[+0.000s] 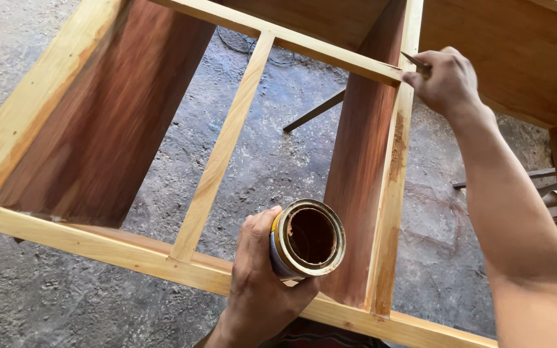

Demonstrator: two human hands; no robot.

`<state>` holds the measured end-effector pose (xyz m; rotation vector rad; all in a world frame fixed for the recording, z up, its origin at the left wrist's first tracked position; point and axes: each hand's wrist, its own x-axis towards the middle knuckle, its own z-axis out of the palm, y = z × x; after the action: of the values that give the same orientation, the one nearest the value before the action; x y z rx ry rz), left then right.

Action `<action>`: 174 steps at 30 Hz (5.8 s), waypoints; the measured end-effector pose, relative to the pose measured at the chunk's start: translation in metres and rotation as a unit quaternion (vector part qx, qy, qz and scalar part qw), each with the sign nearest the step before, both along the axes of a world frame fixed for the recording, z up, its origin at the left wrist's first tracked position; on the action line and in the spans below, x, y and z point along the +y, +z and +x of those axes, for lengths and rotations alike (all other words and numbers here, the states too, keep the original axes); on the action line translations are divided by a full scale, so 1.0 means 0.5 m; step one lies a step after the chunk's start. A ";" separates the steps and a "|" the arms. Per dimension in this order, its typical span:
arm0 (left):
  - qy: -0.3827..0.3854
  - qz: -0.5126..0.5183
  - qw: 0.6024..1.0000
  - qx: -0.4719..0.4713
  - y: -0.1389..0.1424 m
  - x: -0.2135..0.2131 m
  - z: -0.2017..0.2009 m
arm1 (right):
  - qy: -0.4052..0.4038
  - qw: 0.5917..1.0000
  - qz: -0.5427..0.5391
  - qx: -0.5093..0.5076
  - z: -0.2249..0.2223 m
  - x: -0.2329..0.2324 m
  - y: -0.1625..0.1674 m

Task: The person holds an open can of wood stain in one hand and applies the stain with a small stick to the bare wooden rails of a furniture frame, working along the bars and around the joints. They briefly stain a board held by another person, then resume coating the frame rails and joints.

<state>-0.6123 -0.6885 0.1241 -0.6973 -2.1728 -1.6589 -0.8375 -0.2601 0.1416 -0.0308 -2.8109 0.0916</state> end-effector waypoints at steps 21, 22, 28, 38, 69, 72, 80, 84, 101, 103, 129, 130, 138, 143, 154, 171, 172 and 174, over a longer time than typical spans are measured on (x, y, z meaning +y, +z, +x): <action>0.006 0.019 1.000 0.005 0.000 -0.008 -0.004 | -0.004 0.997 -0.061 0.050 -0.066 0.024 0.155; 0.001 0.023 1.000 0.002 0.002 -0.008 -0.004 | -0.011 0.999 -0.040 0.034 -0.031 0.016 0.171; -0.029 0.033 0.999 0.031 0.005 -0.027 -0.014 | -0.138 0.989 0.015 -0.060 0.282 -0.012 0.198; -0.074 0.012 0.996 0.057 -0.022 -0.037 0.014 | -0.332 0.882 -0.299 0.150 1.010 0.028 -0.067; -0.102 -0.025 0.988 -0.114 -0.168 -0.584 0.642 | -0.251 0.478 -0.817 0.201 1.535 -0.845 -0.527; -0.107 -0.028 0.990 -0.092 -0.165 -0.606 0.653 | -0.248 0.499 -0.810 0.182 1.526 -0.881 -0.530; -0.064 -0.075 0.995 -0.032 -0.169 -0.752 0.638 | -0.198 0.560 -0.795 0.124 1.431 -0.995 -0.541; -0.053 -0.025 0.998 -0.031 -0.194 -0.880 0.577 | -0.194 0.605 -0.767 0.087 1.336 -1.090 -0.542; 0.096 0.003 0.984 -0.148 -0.241 -1.493 0.272 | -0.142 0.536 -0.821 0.137 0.824 -1.566 -0.431; 0.088 0.000 0.987 -0.138 -0.237 -1.501 0.210 | -0.150 0.553 -0.794 0.202 0.796 -1.521 -0.376; -0.154 0.047 0.969 -0.188 -0.285 -1.204 -0.936 | -0.530 0.779 -0.194 0.274 0.371 -1.347 -0.157; -0.161 0.044 0.967 -0.193 -0.288 -1.190 -0.993 | -0.544 0.770 -0.194 0.270 0.363 -1.358 -0.173; -0.191 -0.033 0.940 -0.282 -0.248 -1.121 -1.469 | -0.653 0.670 -0.208 0.285 0.176 -1.492 -0.315; -0.289 -0.055 0.930 -0.219 -0.165 -1.033 -1.668 | -0.679 0.636 -0.219 0.293 0.092 -1.529 -0.304; -0.496 -0.068 0.865 0.006 -0.089 -0.755 -1.876 | -0.725 0.583 -0.164 0.328 -0.278 -1.495 -0.186; -0.769 -0.029 0.638 -0.005 -0.036 -0.336 -2.106 | -0.709 0.388 -0.230 0.542 -0.756 -1.484 -0.062; -0.781 -0.023 0.624 0.001 -0.034 -0.315 -2.116 | -0.749 0.342 -0.223 0.523 -0.765 -1.516 -0.068; -0.815 -0.021 0.580 -0.014 -0.030 -0.277 -2.138 | -0.814 0.256 -0.214 0.475 -0.784 -1.568 -0.076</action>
<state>-1.6812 -0.8270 0.1093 -3.2575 -1.1053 -1.9555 -1.2293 -1.0442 0.1036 -1.9664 -0.3782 0.2166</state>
